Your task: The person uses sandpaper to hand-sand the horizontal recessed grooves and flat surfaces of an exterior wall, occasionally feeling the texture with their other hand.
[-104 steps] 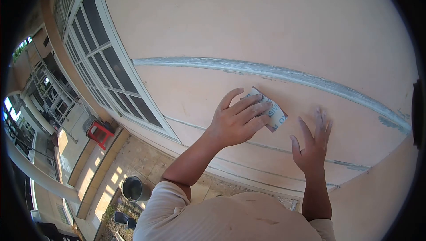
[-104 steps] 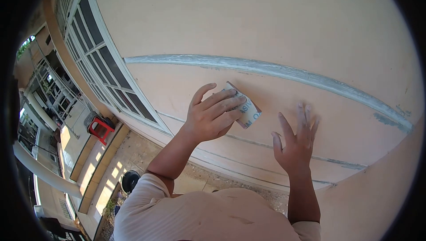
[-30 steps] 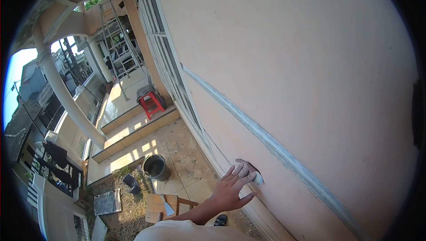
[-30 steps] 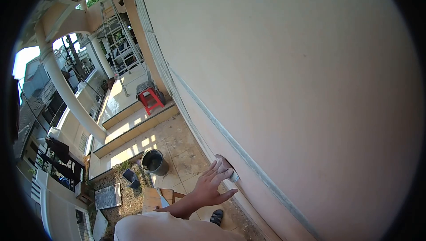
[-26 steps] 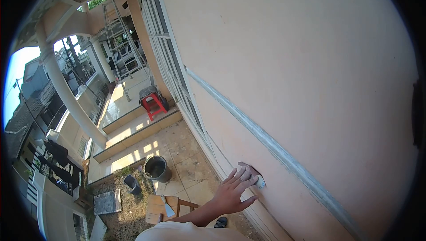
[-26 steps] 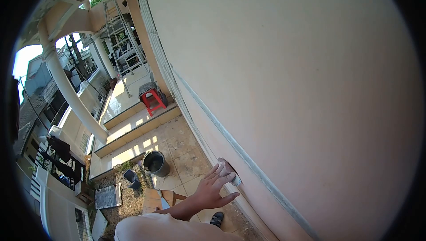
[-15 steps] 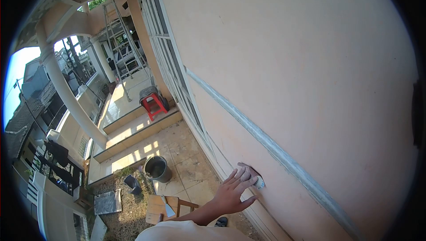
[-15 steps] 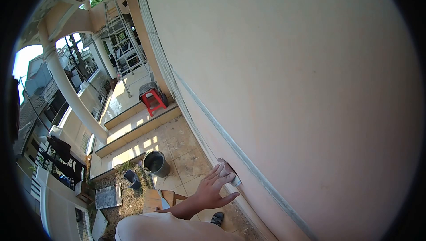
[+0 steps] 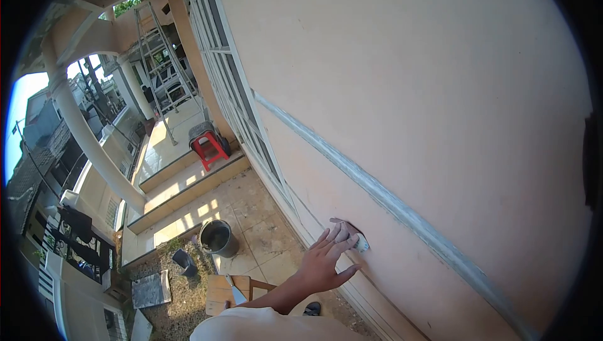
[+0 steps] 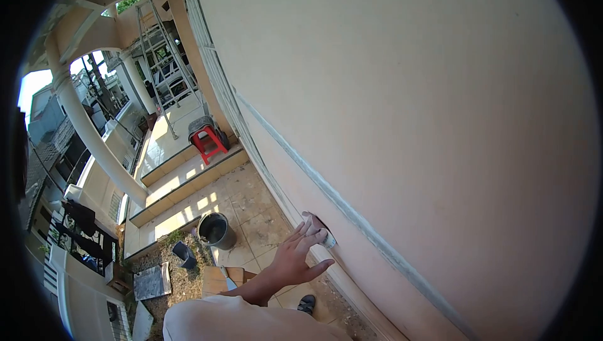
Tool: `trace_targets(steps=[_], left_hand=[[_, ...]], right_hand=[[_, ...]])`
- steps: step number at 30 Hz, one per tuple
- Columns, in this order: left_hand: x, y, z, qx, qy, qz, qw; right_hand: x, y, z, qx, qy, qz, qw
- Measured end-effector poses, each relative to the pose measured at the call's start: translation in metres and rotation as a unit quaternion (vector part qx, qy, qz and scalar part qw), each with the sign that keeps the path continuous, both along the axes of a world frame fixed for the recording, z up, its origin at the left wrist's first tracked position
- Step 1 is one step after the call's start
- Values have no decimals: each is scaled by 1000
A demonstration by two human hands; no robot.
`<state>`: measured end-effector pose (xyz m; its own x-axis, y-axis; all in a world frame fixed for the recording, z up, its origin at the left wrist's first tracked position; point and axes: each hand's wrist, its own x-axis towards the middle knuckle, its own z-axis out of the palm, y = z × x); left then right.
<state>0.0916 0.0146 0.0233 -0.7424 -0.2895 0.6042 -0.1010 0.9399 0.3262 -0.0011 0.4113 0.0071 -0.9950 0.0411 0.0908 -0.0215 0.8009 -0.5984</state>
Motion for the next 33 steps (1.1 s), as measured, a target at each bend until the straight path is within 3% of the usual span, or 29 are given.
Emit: trace_targets(steps=[1,2,4,7,8,10,14,17,21,28,33], left_hand=[[1,1,3,-1,7,10,1000],[1,2,5,3,4,3,1000],[1,-4,6,9,7,8,1000],[-15,-25,-8,-38,118,33,992],[-17,-30,-15,-66,177,41,981],[-14,-21,11,-91,232,40,967],[-11,-15,46,-142,321,2,936],[-16,-15,87,-204,324,-49,923],[-25,-3,144,-273,290,-39,916],[-34,27,155,-289,222,-28,931],[-53,36,145,-267,304,-142,903]], right_hand=[[-3,5,-8,3,-2,-6,1000],[-8,8,-19,72,132,-5,989],[-13,12,-41,203,382,-3,902],[-17,-6,-41,128,450,-15,884],[-11,-9,-35,134,442,-19,887],[-1,-13,-21,129,299,-68,943],[-4,-9,-22,181,326,-43,927],[-4,-14,-20,173,349,-27,921],[-5,-15,-18,181,347,-31,920],[-4,-17,-13,197,311,-43,929],[-5,-16,-14,195,337,-36,920]])
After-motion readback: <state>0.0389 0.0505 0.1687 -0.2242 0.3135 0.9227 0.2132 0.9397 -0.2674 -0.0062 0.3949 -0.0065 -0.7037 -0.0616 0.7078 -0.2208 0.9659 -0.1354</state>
